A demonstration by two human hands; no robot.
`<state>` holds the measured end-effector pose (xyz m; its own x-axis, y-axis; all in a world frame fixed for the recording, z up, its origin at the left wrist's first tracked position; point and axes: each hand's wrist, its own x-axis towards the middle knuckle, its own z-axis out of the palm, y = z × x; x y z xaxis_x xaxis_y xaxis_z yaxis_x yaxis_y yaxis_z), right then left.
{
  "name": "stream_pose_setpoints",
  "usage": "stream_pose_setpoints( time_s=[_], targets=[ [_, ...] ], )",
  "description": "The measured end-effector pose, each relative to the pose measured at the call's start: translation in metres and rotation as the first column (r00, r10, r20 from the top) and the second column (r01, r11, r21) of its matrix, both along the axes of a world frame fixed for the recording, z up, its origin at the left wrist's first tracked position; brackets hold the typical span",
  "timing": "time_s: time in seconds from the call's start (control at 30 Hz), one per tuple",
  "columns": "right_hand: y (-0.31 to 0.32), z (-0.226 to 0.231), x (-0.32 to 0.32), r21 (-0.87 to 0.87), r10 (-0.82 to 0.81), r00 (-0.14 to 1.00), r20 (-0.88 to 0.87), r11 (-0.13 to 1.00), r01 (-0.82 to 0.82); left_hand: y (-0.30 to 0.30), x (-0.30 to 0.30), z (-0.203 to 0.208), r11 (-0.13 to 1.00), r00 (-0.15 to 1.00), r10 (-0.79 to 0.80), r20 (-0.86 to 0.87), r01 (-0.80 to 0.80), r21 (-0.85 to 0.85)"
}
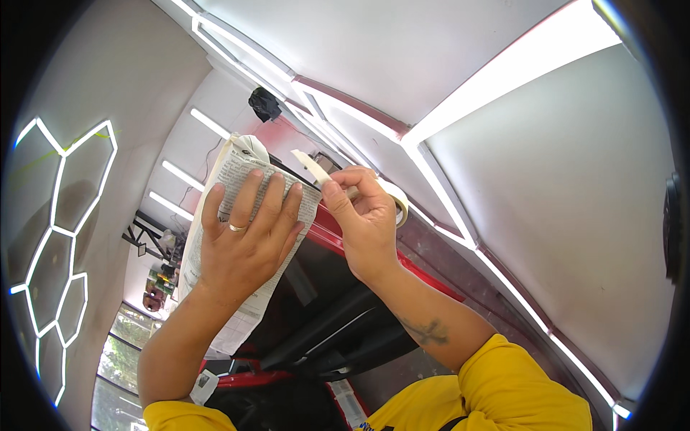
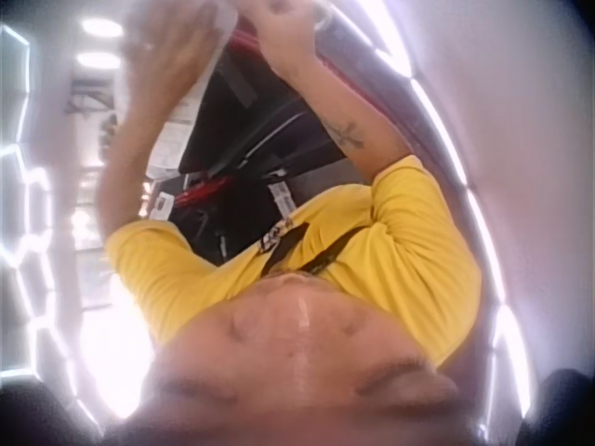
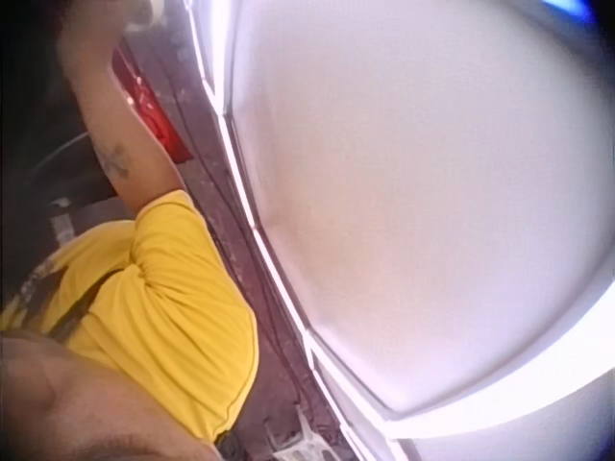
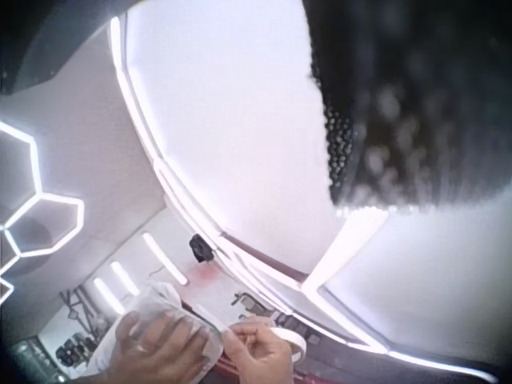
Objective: The person applies sheets of newspaper to the exterior of a red car using masking tape. They cover the rear window, the roof, and the side door panels, smoothing the paper and securing it with tape to protect the surfaces.
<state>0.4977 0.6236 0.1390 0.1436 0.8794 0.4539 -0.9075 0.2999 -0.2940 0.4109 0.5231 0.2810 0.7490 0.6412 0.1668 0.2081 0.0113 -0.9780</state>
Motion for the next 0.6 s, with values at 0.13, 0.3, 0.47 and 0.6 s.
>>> stream_pose_setpoints(
  time_s=[0.13, 0.3, 0.47, 0.6],
  targets=[
    [-0.008, 0.012, -0.001, -0.059, 0.065, 0.99, 0.126, 0.997, -0.058, 0.001, -0.003, -0.001, 1.0, 0.999, 0.02, 0.028, -0.02, 0.0],
    [0.0, 0.016, 0.003, -0.045, -0.005, 0.97, 0.243, 0.999, 0.017, 0.001, -0.002, -0.001, 1.0, 0.998, 0.018, 0.068, -0.017, -0.006],
    [0.009, 0.017, 0.002, -0.092, 0.049, 0.952, 0.302, 0.996, -0.022, 0.002, -0.001, -0.003, 1.0, 0.997, 0.024, 0.071, -0.024, 0.002],
    [0.013, 0.016, 0.005, -0.1, 0.179, 0.963, 0.202, 0.982, -0.162, 0.001, 0.0, -0.002, 1.0, 0.997, 0.023, 0.074, -0.024, 0.003]
  ],
)
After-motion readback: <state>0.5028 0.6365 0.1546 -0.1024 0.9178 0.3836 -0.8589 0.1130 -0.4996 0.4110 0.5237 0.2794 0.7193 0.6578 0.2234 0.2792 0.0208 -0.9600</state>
